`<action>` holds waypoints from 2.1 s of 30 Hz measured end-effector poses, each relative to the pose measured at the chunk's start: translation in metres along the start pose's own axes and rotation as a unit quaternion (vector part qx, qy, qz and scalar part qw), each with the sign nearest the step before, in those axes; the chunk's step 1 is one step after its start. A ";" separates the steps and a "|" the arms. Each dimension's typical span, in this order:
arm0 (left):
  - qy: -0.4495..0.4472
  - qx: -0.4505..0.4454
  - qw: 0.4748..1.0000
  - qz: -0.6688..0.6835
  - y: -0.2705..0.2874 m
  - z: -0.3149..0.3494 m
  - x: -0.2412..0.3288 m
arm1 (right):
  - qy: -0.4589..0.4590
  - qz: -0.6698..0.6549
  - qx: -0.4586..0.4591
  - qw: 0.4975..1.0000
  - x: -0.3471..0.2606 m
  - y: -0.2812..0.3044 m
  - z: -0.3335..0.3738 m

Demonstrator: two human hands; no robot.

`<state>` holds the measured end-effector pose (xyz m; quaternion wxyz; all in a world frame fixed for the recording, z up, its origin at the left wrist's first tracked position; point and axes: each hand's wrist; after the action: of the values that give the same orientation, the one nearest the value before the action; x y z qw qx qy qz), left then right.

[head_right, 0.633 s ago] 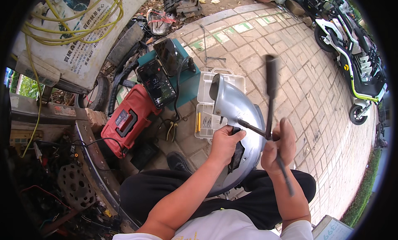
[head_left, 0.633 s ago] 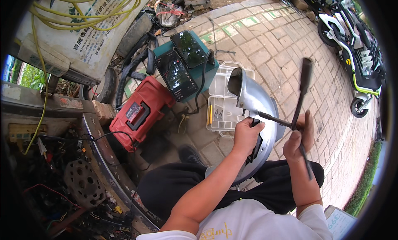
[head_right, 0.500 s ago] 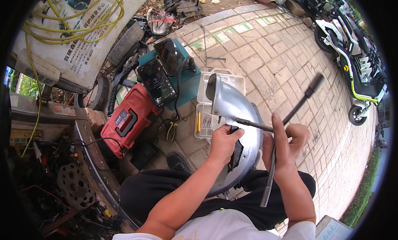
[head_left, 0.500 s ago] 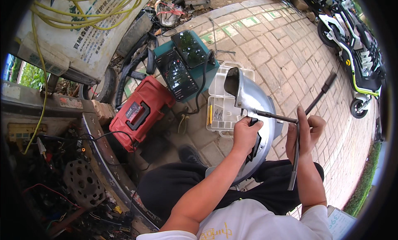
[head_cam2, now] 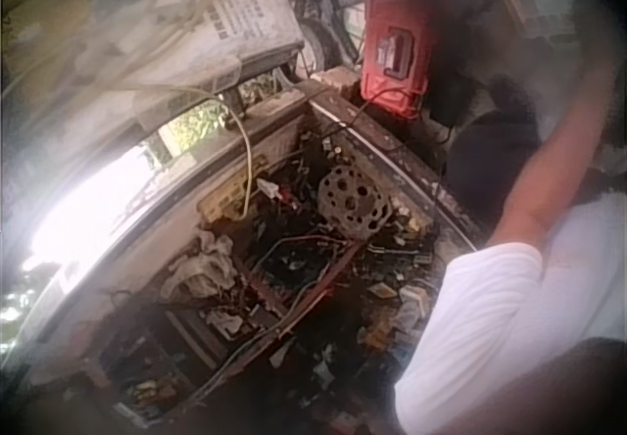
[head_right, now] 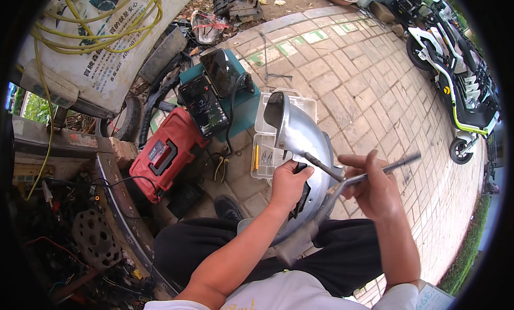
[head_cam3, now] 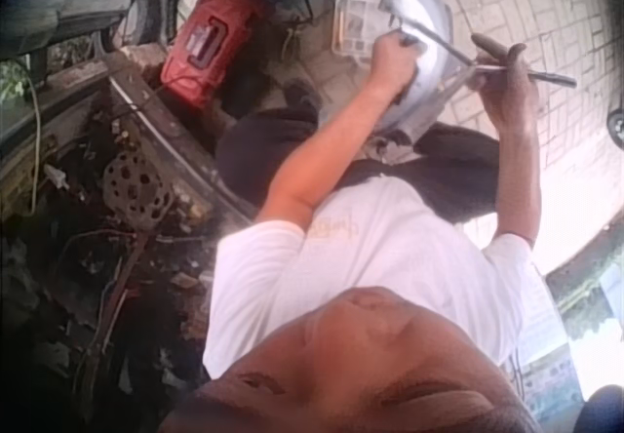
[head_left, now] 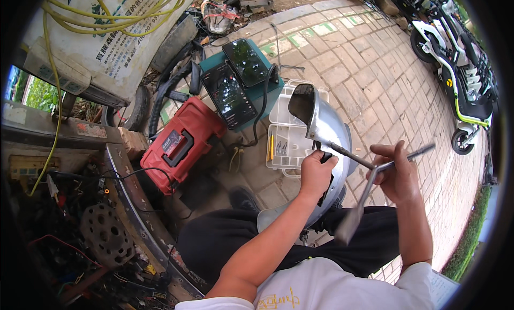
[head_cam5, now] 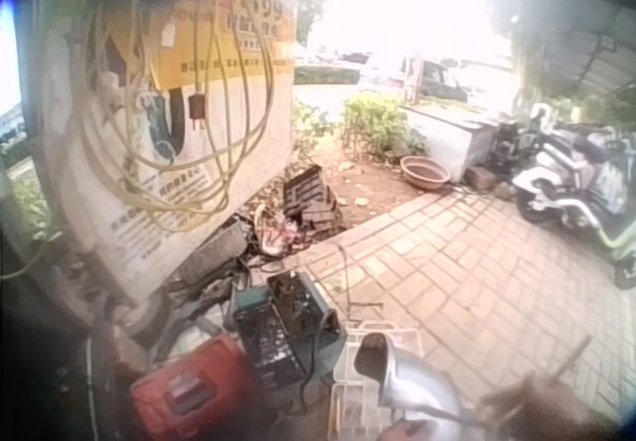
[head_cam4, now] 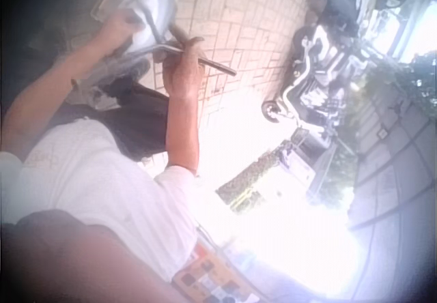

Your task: The person sits on the ground and assembles a silver scooter fender. They insert a black plastic bracket into the fender, then use a T-handle hex wrench to tighten several screws, rotating the fender to access different fasteners.

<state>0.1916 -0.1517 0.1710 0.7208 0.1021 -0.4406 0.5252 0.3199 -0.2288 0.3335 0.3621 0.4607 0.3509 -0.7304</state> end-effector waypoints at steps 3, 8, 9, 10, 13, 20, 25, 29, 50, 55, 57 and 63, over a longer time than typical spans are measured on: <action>-0.040 -0.011 0.991 0.130 -0.005 0.000 -0.002 | 0.161 -0.198 -0.009 0.967 0.046 -0.010 0.006; 0.038 -0.036 0.991 0.123 -0.008 0.004 -0.001 | 0.500 0.362 0.053 0.785 0.068 -0.011 0.007; 0.042 -0.046 0.991 0.120 -0.008 0.005 -0.001 | 0.556 0.417 0.039 0.718 0.066 -0.010 0.005; 0.047 -0.056 0.990 0.117 -0.008 0.006 -0.002 | 0.569 0.447 0.017 0.690 0.063 -0.011 0.007; 0.022 -0.032 0.992 0.123 -0.010 0.006 -0.004 | 0.545 0.625 0.046 0.557 0.039 -0.011 0.017; -0.033 0.006 0.998 0.050 -0.001 -0.001 -0.010 | 0.394 0.836 -0.072 0.376 -0.021 -0.037 0.043; -0.032 -0.006 0.999 0.017 -0.005 0.000 -0.013 | 0.297 0.820 -0.136 0.470 -0.047 -0.042 0.032; -0.035 0.016 0.999 0.031 -0.005 0.000 -0.009 | 0.117 0.632 -0.067 0.763 -0.051 -0.023 0.010; 0.011 -0.072 0.992 0.102 -0.005 0.016 0.018 | 0.256 0.031 -0.132 0.957 0.032 0.027 -0.003; 0.039 -0.104 0.985 0.133 -0.010 0.022 0.017 | 0.438 0.253 0.015 0.862 0.043 0.008 -0.002; 0.038 -0.088 0.983 0.155 -0.013 0.021 0.014 | 0.564 0.433 0.101 0.696 0.049 -0.001 -0.002; 0.001 -0.008 0.999 0.049 -0.004 0.005 0.008 | 0.388 0.755 0.176 0.499 0.013 -0.012 0.028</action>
<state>0.1926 -0.1511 0.1812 0.6954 0.0745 -0.4487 0.5564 0.2935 -0.2493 0.3326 0.5148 0.8417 -0.1607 0.0255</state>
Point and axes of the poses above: each hand's wrist, its own z-axis away from the middle knuckle, its own y-axis out of the back of the hand, x = y × z, and after that the axes turned 5 degrees about y, right-handed
